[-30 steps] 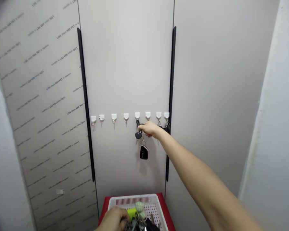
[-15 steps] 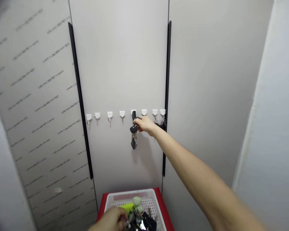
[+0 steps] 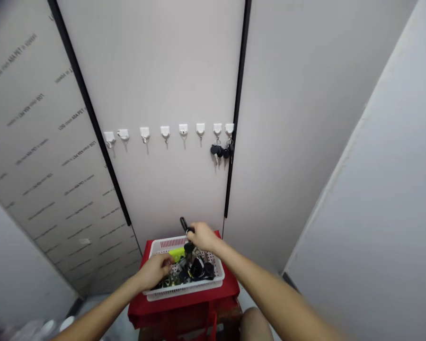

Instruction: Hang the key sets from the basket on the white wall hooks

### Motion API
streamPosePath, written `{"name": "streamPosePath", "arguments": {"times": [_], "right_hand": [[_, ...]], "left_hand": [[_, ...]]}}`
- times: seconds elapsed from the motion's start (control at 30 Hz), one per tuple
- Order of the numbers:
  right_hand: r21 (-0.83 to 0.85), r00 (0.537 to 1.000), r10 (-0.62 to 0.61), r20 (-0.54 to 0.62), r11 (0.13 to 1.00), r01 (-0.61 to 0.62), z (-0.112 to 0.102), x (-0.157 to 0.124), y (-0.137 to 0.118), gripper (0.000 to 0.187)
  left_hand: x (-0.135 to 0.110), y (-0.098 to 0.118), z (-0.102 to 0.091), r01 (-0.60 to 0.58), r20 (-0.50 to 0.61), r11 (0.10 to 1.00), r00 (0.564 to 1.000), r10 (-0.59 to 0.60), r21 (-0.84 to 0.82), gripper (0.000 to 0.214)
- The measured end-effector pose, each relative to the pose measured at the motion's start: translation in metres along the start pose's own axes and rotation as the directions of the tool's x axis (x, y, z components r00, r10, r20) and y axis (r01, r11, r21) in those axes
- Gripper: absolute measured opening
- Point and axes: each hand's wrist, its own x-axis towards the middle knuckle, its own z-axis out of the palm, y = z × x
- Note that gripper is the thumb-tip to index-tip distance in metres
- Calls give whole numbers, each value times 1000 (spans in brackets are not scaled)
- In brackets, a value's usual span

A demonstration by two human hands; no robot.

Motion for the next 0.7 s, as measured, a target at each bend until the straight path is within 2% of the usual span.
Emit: {"name": "streamPosePath", "arguments": {"times": [0.17, 0.3, 0.37, 0.43, 0.47, 0.5, 0.53, 0.57, 0.6, 0.67, 0.7], "right_hand": [[-255, 1000, 24, 20, 967, -19, 21, -6, 0, 23], [-275, 1000, 1, 0, 961, -1, 40, -17, 11, 24], [-254, 1000, 4, 0, 967, -4, 42, -21, 16, 25], [-209, 1000, -17, 0, 978, 16, 31, -19, 19, 24], [-170, 999, -39, -36, 985, 33, 19, -16, 20, 24], [-123, 993, -60, -101, 991, 47, 2, -12, 21, 25], [-71, 973, -66, -221, 996, 51, -18, -5, 21, 26], [-13, 920, -37, -390, 999, 34, -42, 2, 22, 28], [39, 833, 10, -553, 999, 14, -68, 11, 23, 28], [102, 608, 90, -789, 995, -15, -117, 27, 25, 29], [120, 526, 112, -843, 993, -19, -137, 35, 27, 31]], "left_hand": [[4, 14, 6, -44, -35, 999, 998, 43, -28, 27], [7, 21, 9, -75, -25, 997, 997, 74, -17, 24], [10, 26, 3, -97, -37, 995, 995, 96, -21, 23], [17, 36, -9, -137, -70, 990, 988, 135, -39, 21], [22, 44, -18, -162, -97, 985, 983, 156, -54, 21], [28, 55, -30, -186, -129, 980, 976, 176, -71, 20], [36, 67, -42, -210, -172, 973, 966, 192, -91, 20], [46, 82, -55, -235, -214, 965, 955, 207, -117, 22], [56, 97, -68, -249, -271, 958, 941, 203, -145, 23], [80, 131, -92, -264, -373, 936, 913, 165, -231, 27], [92, 148, -101, -266, -416, 920, 900, 129, -289, 30]]}}
